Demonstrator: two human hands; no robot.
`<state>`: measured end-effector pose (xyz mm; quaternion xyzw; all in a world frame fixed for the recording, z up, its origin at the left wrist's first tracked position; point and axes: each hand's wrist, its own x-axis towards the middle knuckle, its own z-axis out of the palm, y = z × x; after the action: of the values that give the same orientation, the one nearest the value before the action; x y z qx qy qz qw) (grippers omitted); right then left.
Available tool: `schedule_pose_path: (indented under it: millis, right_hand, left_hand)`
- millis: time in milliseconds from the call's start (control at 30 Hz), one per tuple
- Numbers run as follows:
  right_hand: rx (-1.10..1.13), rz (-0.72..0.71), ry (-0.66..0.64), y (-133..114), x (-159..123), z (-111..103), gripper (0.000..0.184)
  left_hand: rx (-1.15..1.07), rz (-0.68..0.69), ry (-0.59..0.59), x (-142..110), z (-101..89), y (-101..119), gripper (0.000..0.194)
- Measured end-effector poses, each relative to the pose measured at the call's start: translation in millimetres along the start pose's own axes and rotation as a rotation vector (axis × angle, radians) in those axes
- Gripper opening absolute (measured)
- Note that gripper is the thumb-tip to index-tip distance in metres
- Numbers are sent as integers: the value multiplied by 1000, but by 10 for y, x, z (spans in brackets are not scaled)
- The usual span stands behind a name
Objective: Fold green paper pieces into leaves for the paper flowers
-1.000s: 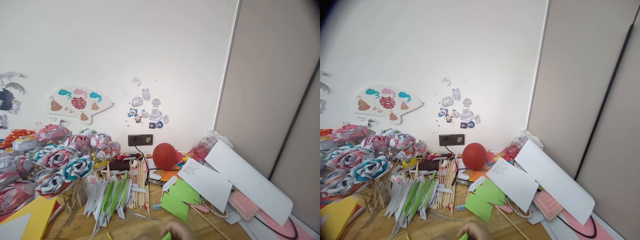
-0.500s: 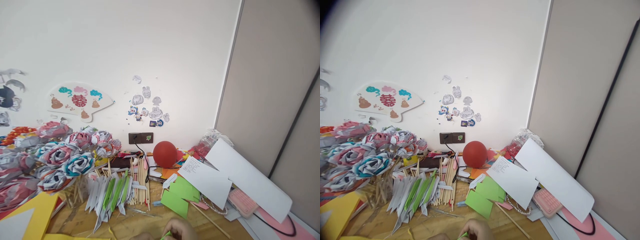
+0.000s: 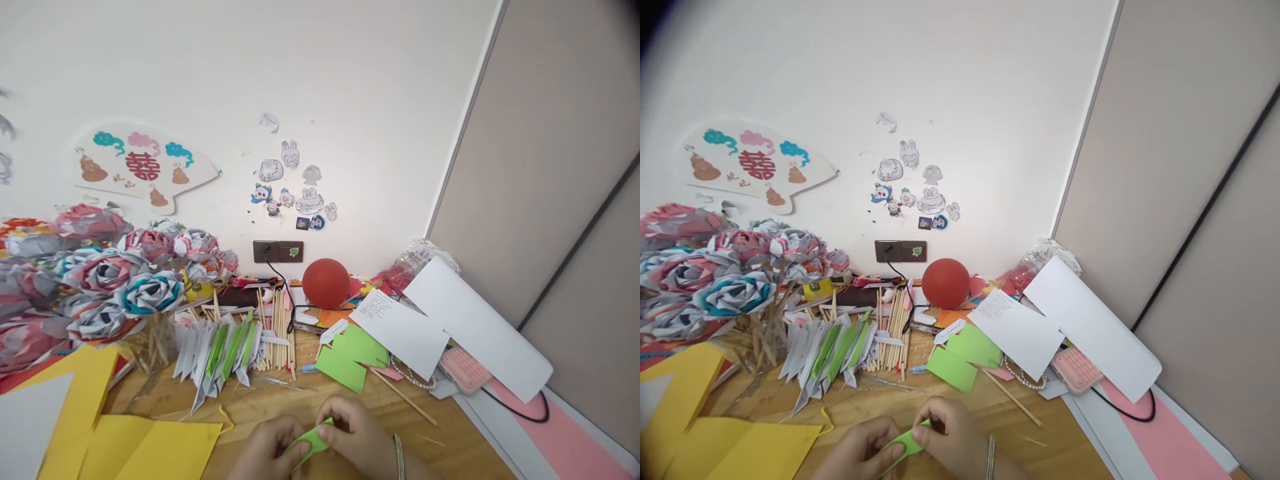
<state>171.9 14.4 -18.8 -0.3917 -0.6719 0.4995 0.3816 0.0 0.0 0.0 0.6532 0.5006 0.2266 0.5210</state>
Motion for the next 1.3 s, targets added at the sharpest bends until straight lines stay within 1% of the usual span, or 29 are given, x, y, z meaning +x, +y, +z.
schedule_pose_path:
  millis: [100,167,300,367,467,567,633,800,933,1033,1167,1233,1300]
  right_hand:
    - [-23,21,-12,-43,-18,-5,21]
    - [-22,53,-5,-61,-21,-16,21]
    - [-42,83,50,-59,-11,-60,28]
    - [-53,100,58,-48,-1,-79,32]
    - [-83,116,36,-41,9,-89,37]
    - [-116,128,8,-46,6,-80,40]
    - [-157,92,21,-49,0,-66,42]
    - [-412,-139,91,-38,9,-34,40]
    - [-402,-234,100,-45,32,-49,41]
    - [-410,-223,83,-62,27,-69,36]
    - [-444,-206,84,-100,3,-57,19]
    - [-496,-218,66,-117,-8,-33,9]
    - [-575,-215,31,-124,-17,-8,3]
  left_hand:
    - [-30,-38,-35,-38,-5,56,41]
    - [-24,-47,-56,-46,-25,77,39]
    - [1,-39,-10,-36,-83,72,31]
    - [-9,-47,-9,-31,-105,64,30]
    - [-19,-65,-30,-34,-117,68,29]
    - [-3,-59,0,-41,-108,89,27]
    - [-3,-49,21,-41,-93,96,28]
    - [-33,-30,51,-29,-69,76,35]
    - [-66,-12,-23,-21,-107,72,46]
    - [-82,-19,-65,-9,-135,66,54]
    - [-77,-8,-65,-3,-124,37,55]
    - [-72,-3,-68,-6,-105,20,56]
    - [-72,-2,-77,-9,-88,6,57]
